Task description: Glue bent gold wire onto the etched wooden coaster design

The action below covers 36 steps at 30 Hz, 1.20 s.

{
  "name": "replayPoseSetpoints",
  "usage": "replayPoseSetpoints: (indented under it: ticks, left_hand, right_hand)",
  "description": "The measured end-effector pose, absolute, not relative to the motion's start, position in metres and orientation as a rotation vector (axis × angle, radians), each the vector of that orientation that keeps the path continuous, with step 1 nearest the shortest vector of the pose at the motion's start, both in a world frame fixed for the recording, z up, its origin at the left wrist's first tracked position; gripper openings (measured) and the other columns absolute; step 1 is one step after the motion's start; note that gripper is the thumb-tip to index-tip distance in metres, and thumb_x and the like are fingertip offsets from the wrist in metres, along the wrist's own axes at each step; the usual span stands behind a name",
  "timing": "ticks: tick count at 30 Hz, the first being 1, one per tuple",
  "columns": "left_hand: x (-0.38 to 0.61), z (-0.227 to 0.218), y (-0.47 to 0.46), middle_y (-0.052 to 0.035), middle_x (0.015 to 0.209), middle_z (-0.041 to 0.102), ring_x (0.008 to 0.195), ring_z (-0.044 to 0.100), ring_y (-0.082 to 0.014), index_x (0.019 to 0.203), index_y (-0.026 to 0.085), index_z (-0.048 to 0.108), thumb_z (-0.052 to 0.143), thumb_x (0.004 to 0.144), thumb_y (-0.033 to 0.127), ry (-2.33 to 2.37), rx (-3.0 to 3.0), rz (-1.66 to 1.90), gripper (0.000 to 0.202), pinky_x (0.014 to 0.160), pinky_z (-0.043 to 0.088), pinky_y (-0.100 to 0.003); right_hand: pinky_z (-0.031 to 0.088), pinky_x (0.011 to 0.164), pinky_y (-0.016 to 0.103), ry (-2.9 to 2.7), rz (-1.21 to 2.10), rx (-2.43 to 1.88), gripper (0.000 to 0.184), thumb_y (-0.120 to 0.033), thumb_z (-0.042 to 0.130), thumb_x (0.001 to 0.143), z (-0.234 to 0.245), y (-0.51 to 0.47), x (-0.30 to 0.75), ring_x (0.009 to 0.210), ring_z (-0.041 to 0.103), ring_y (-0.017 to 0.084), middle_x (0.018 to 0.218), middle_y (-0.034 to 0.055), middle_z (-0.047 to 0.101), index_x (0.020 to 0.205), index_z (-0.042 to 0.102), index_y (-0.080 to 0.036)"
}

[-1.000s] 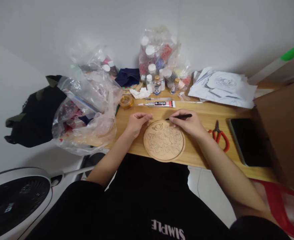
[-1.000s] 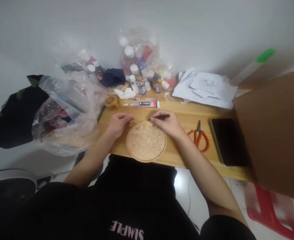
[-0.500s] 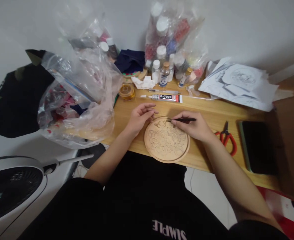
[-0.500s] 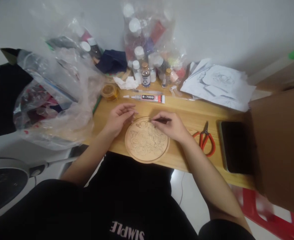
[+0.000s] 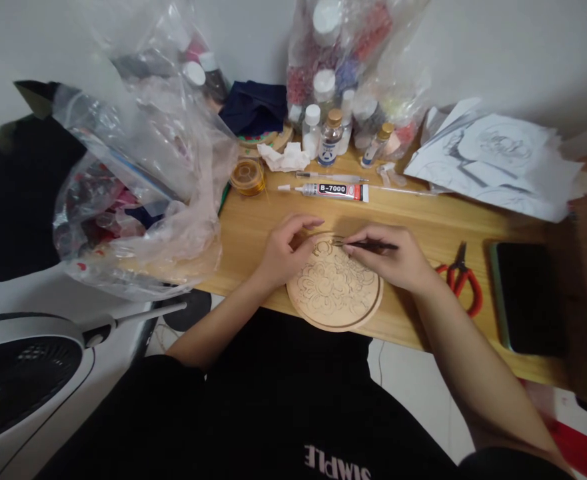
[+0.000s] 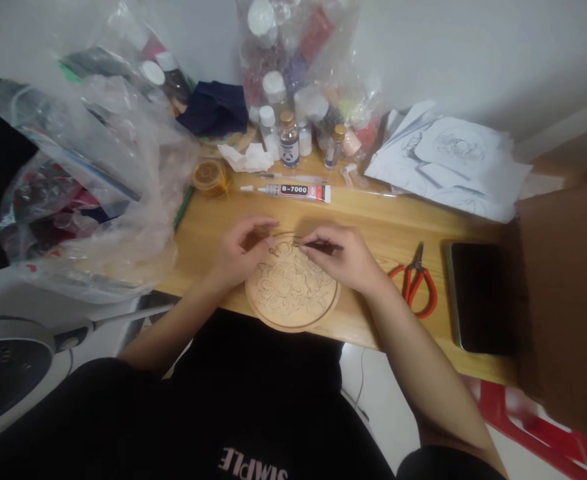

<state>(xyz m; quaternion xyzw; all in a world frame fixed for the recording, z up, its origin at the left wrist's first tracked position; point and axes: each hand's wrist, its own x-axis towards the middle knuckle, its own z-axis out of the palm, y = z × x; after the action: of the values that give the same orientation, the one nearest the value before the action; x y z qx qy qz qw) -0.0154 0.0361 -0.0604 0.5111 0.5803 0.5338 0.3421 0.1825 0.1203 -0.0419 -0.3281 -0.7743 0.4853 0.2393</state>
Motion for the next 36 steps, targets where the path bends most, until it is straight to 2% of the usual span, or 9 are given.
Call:
replayPoseSetpoints:
  ticks: [4,10,21,26,36]
  left_hand:
    - [-0.0143,-0.064,0.036,-0.0054,0.102,0.073,0.098,0.063,-0.0196,0.106,0.021,0.067,0.058,0.085,0.012,1.558,1.863,1.349,0.025,0.093,0.048,-0.039]
    - [-0.0136,-0.0651,0.0355,-0.0055,0.099,0.074,0.096,0.061,-0.0209,0.109,0.017,0.065,0.054,0.087,0.008,1.611,2.121,1.215,0.026,0.088,0.049,-0.037]
    - [-0.0133,-0.0694,0.0367,-0.0067,0.098,0.073,0.093,0.063,-0.0201,0.106,0.018,0.066,0.054,0.091,0.013,1.591,2.148,1.212,0.02,0.088,0.05,-0.038]
    - [-0.0136,-0.069,0.0364,-0.0054,0.098,0.074,0.094,0.062,-0.0202,0.107,0.019,0.067,0.055,0.089,0.011,1.613,2.154,1.152,0.023,0.086,0.051,-0.037]
    - [-0.0135,-0.0684,0.0365,-0.0063,0.1,0.074,0.097,0.061,-0.021,0.108,0.018,0.068,0.055,0.09,0.012,1.605,2.152,1.105,0.023,0.086,0.052,-0.037]
  right_hand:
    - [0.049,0.061,0.027,-2.137,1.324,-0.847,0.015,-0.034,0.072,0.081,-0.0438,0.1209,0.1832,0.069,0.064,0.014,0.079,0.0045,0.073,0.084,0.075,-0.02]
    - [0.048,0.061,0.027,-2.148,1.339,-0.794,0.013,-0.031,0.072,0.082,-0.0443,0.123,0.1847,0.07,0.065,0.014,0.081,0.0045,0.074,0.087,0.076,-0.019]
    - [0.047,0.057,0.027,-2.167,1.358,-0.803,0.015,-0.035,0.072,0.083,-0.0427,0.1248,0.1851,0.069,0.064,0.014,0.082,0.0043,0.074,0.089,0.076,-0.021]
    - [0.047,0.056,0.028,-2.179,1.346,-0.842,0.019,-0.04,0.072,0.083,-0.0406,0.1238,0.1849,0.066,0.063,0.014,0.082,0.0044,0.074,0.087,0.077,-0.022]
    - [0.05,0.058,0.028,-2.19,1.323,-0.83,0.014,-0.036,0.073,0.083,-0.0399,0.1225,0.1839,0.07,0.066,0.015,0.084,0.0038,0.075,0.087,0.077,-0.023]
